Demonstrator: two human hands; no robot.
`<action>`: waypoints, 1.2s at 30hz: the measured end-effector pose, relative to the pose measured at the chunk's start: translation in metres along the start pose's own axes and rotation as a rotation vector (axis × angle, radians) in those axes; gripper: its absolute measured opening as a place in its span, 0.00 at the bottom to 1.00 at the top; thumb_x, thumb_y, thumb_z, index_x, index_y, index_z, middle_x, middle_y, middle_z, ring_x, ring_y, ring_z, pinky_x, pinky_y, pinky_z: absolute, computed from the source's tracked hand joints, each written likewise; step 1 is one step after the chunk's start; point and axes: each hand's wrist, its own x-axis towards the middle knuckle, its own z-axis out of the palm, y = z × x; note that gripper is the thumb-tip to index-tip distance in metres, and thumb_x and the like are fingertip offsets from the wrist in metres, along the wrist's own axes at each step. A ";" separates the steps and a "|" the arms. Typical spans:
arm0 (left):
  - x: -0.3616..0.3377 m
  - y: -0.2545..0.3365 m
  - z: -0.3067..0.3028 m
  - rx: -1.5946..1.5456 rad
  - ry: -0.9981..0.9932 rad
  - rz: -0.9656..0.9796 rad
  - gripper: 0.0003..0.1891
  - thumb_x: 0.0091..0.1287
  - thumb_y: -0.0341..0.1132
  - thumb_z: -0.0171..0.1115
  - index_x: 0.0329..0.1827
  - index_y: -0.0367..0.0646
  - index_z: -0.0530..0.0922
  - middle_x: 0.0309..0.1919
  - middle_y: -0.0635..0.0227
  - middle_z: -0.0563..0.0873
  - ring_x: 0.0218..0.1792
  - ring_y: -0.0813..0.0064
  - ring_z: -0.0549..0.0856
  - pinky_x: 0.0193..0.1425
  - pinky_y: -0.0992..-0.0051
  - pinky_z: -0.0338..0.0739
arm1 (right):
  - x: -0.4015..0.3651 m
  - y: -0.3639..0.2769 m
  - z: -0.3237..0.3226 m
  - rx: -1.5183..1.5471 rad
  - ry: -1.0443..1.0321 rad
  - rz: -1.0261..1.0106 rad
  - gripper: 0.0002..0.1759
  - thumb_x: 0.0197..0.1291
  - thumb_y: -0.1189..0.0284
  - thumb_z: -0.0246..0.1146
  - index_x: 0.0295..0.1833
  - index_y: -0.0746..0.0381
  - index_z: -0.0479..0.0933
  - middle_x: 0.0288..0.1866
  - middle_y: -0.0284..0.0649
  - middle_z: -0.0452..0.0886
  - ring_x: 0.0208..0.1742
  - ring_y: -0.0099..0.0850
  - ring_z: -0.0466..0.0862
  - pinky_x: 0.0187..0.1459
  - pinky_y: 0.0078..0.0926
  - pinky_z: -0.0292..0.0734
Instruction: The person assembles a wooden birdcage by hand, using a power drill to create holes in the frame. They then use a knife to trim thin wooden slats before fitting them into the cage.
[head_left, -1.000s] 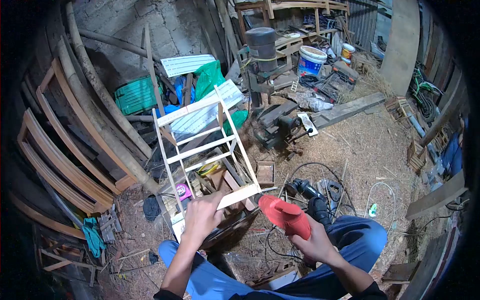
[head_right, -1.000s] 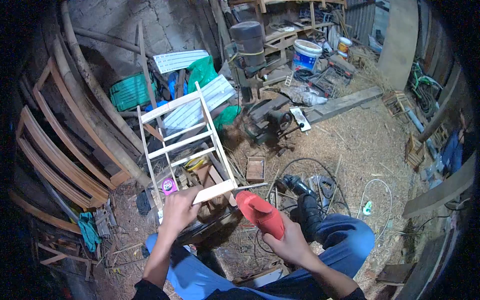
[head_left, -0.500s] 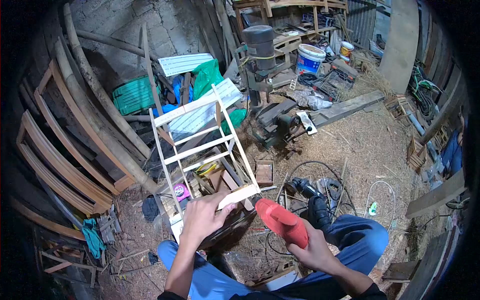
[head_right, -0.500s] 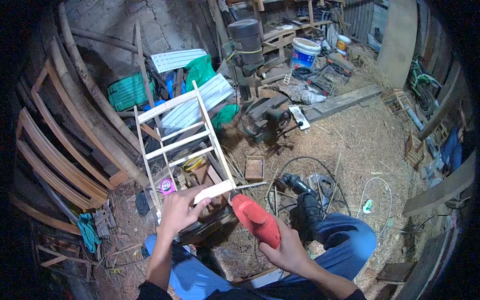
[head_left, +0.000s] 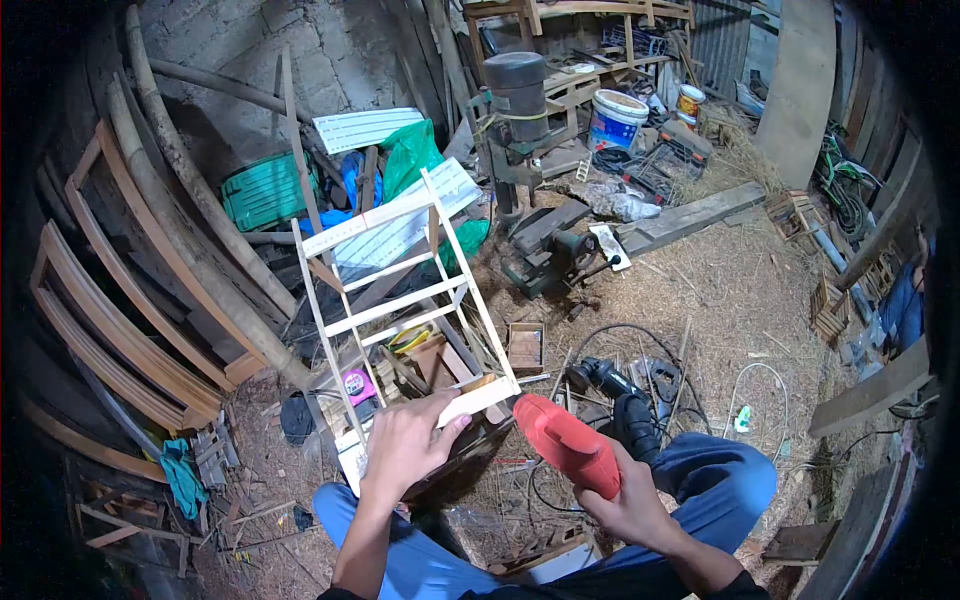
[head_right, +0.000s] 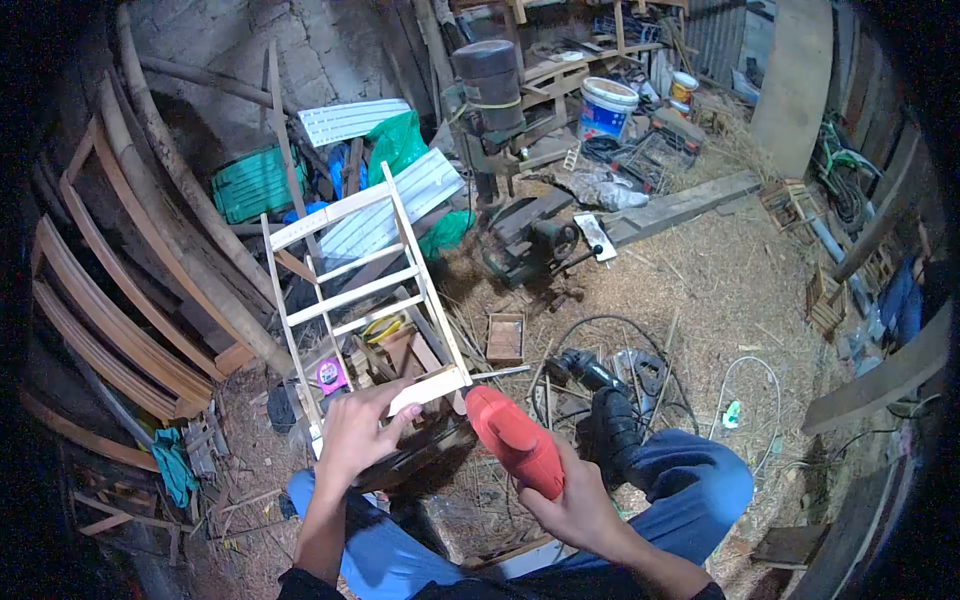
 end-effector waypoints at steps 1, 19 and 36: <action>0.000 0.000 0.000 0.011 -0.001 -0.001 0.21 0.76 0.50 0.68 0.60 0.44 0.88 0.51 0.55 0.94 0.47 0.49 0.93 0.53 0.53 0.87 | 0.000 0.000 0.000 0.001 0.002 0.001 0.39 0.59 0.72 0.72 0.76 0.67 0.70 0.52 0.57 0.89 0.54 0.49 0.93 0.57 0.41 0.85; -0.002 0.004 -0.005 0.010 -0.057 -0.034 0.21 0.77 0.50 0.66 0.60 0.42 0.88 0.50 0.53 0.94 0.47 0.49 0.93 0.54 0.54 0.87 | 0.003 -0.003 0.004 -0.044 -0.017 0.020 0.37 0.59 0.70 0.72 0.74 0.68 0.70 0.50 0.59 0.89 0.53 0.52 0.93 0.56 0.42 0.85; -0.001 -0.001 0.005 -0.005 0.016 -0.001 0.23 0.76 0.52 0.66 0.60 0.43 0.88 0.47 0.53 0.94 0.45 0.49 0.93 0.51 0.54 0.87 | 0.014 -0.027 -0.008 -0.158 -0.089 0.041 0.38 0.64 0.64 0.74 0.75 0.67 0.68 0.46 0.62 0.89 0.53 0.62 0.91 0.53 0.46 0.86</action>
